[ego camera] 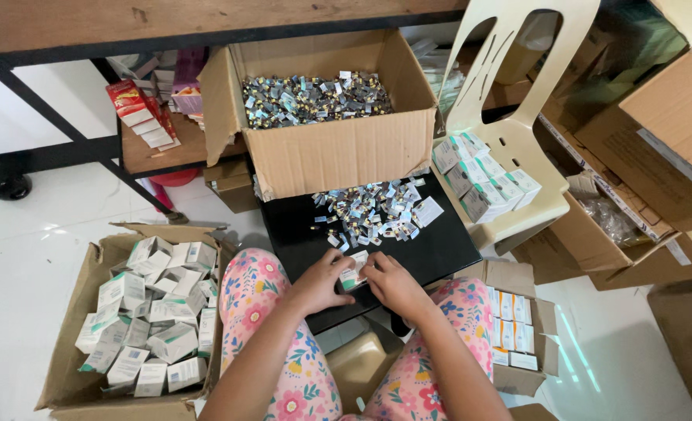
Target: The person sits on a low stool and repeatedly picks small foil-wrapped items from a large cardboard box, places them into a small white box on their lap, and then sets the filled box aside. The process continues with multiple small boxes being filled and moved to a nearby box.
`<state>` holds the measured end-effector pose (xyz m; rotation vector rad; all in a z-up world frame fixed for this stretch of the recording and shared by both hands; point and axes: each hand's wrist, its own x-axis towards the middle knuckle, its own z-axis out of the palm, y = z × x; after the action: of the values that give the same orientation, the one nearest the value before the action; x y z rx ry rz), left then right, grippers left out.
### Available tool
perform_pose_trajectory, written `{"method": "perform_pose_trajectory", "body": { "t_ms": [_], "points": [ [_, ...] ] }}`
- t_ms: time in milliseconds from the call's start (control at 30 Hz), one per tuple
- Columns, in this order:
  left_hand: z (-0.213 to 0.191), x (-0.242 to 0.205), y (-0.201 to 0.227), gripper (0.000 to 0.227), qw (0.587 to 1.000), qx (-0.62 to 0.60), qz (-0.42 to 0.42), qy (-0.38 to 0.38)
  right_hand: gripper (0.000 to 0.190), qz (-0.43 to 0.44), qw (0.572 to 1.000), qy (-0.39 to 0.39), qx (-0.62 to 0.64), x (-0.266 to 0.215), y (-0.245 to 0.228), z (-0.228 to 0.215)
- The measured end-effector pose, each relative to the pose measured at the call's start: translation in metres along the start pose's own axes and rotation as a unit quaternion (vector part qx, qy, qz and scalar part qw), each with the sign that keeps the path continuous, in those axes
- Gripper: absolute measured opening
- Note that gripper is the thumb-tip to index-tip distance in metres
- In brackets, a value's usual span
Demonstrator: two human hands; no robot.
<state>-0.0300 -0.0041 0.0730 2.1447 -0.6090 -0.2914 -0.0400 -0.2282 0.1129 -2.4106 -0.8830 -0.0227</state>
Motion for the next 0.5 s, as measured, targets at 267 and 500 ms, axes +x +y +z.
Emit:
{"method": "perform_pose_trajectory", "body": {
  "t_ms": [267, 500],
  "points": [
    [0.008, 0.003, -0.001, 0.076, 0.997, 0.070, 0.023, 0.018, 0.031, 0.006, 1.000, 0.011, 0.012, -0.001, -0.004, -0.002],
    [0.021, 0.004, -0.030, 0.071, 1.000, -0.022, 0.009, 0.012, 0.033, 0.029, 0.990, 0.124, 0.052, -0.010, 0.014, 0.003]
  ]
}}
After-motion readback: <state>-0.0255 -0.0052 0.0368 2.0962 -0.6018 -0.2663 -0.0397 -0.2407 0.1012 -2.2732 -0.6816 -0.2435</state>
